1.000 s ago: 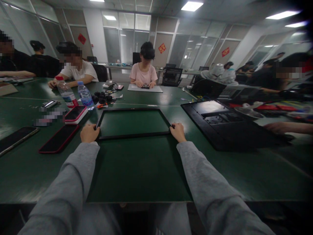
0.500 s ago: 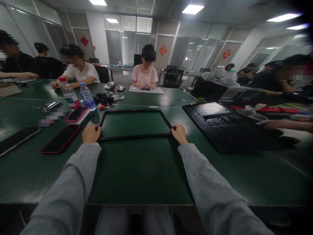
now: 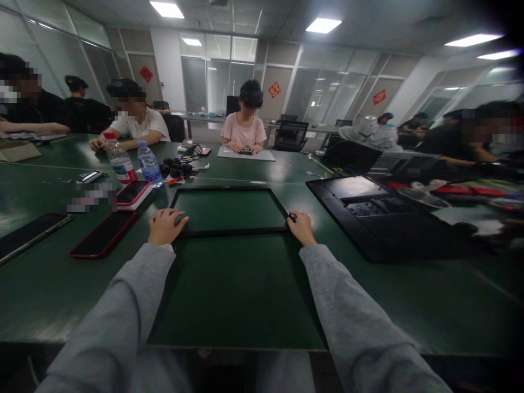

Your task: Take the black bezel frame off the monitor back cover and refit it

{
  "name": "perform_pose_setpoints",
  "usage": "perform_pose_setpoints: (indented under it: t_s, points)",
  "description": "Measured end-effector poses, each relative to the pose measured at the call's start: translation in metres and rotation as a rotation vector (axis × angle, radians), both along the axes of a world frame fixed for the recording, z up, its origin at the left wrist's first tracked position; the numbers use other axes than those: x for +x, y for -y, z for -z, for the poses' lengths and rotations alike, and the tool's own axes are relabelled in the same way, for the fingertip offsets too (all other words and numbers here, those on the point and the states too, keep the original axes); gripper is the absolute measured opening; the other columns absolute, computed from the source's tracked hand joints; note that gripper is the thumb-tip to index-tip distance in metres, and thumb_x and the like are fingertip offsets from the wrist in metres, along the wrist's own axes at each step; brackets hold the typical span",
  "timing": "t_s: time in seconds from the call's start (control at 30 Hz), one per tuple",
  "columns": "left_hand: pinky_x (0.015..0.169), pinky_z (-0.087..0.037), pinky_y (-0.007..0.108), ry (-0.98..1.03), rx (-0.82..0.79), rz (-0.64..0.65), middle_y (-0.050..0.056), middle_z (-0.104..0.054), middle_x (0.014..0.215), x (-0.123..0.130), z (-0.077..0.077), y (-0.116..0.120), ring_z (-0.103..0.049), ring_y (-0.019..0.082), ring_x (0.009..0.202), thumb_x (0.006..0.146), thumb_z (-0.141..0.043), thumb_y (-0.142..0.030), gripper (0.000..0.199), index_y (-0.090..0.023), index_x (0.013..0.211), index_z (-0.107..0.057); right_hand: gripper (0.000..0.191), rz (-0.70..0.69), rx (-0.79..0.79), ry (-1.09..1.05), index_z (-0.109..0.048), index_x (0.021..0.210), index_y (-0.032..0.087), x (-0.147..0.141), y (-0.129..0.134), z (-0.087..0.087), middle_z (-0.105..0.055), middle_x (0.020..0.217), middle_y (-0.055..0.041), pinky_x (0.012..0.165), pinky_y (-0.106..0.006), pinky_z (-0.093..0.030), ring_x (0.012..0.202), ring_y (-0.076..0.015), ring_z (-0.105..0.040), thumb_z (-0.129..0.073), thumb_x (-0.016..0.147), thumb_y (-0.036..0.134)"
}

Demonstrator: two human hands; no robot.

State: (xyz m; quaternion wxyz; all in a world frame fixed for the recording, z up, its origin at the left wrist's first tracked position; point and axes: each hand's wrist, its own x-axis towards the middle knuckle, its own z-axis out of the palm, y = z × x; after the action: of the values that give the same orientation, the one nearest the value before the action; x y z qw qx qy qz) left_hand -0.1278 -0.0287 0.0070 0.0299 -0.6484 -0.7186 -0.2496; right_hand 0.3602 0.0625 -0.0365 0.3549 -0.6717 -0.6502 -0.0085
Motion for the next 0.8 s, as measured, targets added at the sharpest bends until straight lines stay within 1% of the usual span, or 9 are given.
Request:
perform_pose_setpoints:
  t_s: [0.07,0.17,0.27,0.37,0.43,0.5,0.57,0.67,0.8]
  points:
    - [0.106,-0.038,0.059,0.021,-0.091,0.055,0.011,-0.063,0.134,0.001,-0.003,0.003,-0.050,0.035,0.129,0.089,-0.058,-0.060,0.045,-0.031,0.120,-0.072,0.037,-0.001,0.016,-0.002,-0.073,0.109,0.010,0.001,-0.001,0.001,-0.067,0.098,-0.0171,0.098,-0.048,-0.046,0.101,-0.0304,-0.059,-0.052,0.083,0.028]
    - [0.106,-0.040,0.054,0.042,-0.211,0.188,0.008,-0.061,0.139,-0.004,-0.008,0.010,-0.052,0.033,0.129,0.082,-0.059,-0.072,0.058,-0.034,0.124,-0.070,0.036,-0.026,0.054,-0.020,-0.073,0.106,0.013,0.002,-0.003,0.003,-0.068,0.095,-0.0155,0.097,-0.047,-0.045,0.098,-0.0294,-0.058,-0.048,0.084,0.027]
    - [0.105,-0.042,0.050,0.043,-0.226,0.275,0.006,-0.061,0.140,-0.010,-0.010,0.018,-0.052,0.032,0.130,0.075,-0.063,-0.076,0.066,-0.034,0.125,-0.070,0.035,-0.041,0.068,-0.035,-0.073,0.104,0.014,0.003,-0.002,0.003,-0.067,0.091,-0.0140,0.095,-0.046,-0.046,0.096,-0.0284,-0.058,-0.046,0.084,0.026]
    - [0.105,-0.043,0.049,0.056,-0.209,0.304,0.003,-0.064,0.135,-0.012,-0.008,0.023,-0.054,0.031,0.128,0.072,-0.068,-0.074,0.057,-0.035,0.114,-0.075,0.034,-0.038,0.053,-0.059,-0.073,0.103,0.014,0.003,0.000,0.000,-0.066,0.088,-0.0131,0.094,-0.045,-0.046,0.094,-0.0277,-0.058,-0.047,0.084,0.025]
    - [0.103,-0.044,0.047,0.077,-0.181,0.300,0.003,-0.067,0.130,-0.012,-0.006,0.024,-0.057,0.030,0.124,0.073,-0.070,-0.071,0.047,-0.034,0.102,-0.077,0.033,-0.036,0.057,-0.077,-0.073,0.101,0.015,0.003,0.003,-0.003,-0.065,0.087,-0.0124,0.095,-0.045,-0.046,0.093,-0.0272,-0.058,-0.047,0.084,0.023]
    - [0.101,-0.046,0.044,0.099,-0.140,0.278,0.003,-0.070,0.124,-0.011,-0.004,0.025,-0.060,0.029,0.119,0.074,-0.071,-0.068,0.043,-0.032,0.095,-0.077,0.034,-0.018,0.072,-0.079,-0.073,0.102,0.015,0.006,0.007,-0.007,-0.065,0.088,-0.0124,0.095,-0.045,-0.045,0.094,-0.0272,-0.057,-0.046,0.083,0.021]
    - [0.096,-0.048,0.042,0.112,-0.107,0.251,0.004,-0.072,0.118,-0.010,-0.002,0.025,-0.062,0.028,0.114,0.073,-0.072,-0.067,0.043,-0.030,0.095,-0.077,0.036,0.029,0.096,-0.057,-0.073,0.105,0.014,0.013,0.013,-0.014,-0.064,0.091,-0.0136,0.097,-0.046,-0.044,0.097,-0.0278,-0.056,-0.044,0.083,0.020]
    - [0.089,-0.049,0.040,0.144,-0.108,0.197,0.005,-0.074,0.108,-0.008,-0.003,0.026,-0.066,0.028,0.105,0.073,-0.071,-0.069,0.046,-0.030,0.097,-0.077,0.040,0.170,0.152,-0.009,-0.072,0.114,0.014,0.035,0.026,-0.026,-0.062,0.106,-0.0175,0.097,-0.050,-0.043,0.106,-0.0308,-0.052,-0.046,0.084,0.022]
    - [0.083,-0.050,0.038,0.255,-0.097,0.147,0.005,-0.076,0.100,-0.004,-0.005,0.027,-0.068,0.027,0.096,0.071,-0.072,-0.070,0.047,-0.031,0.096,-0.078,0.045,0.430,0.216,-0.002,-0.070,0.123,0.019,0.088,0.052,-0.038,-0.051,0.126,-0.0226,0.095,-0.060,-0.037,0.121,-0.0392,-0.042,-0.053,0.082,0.026]
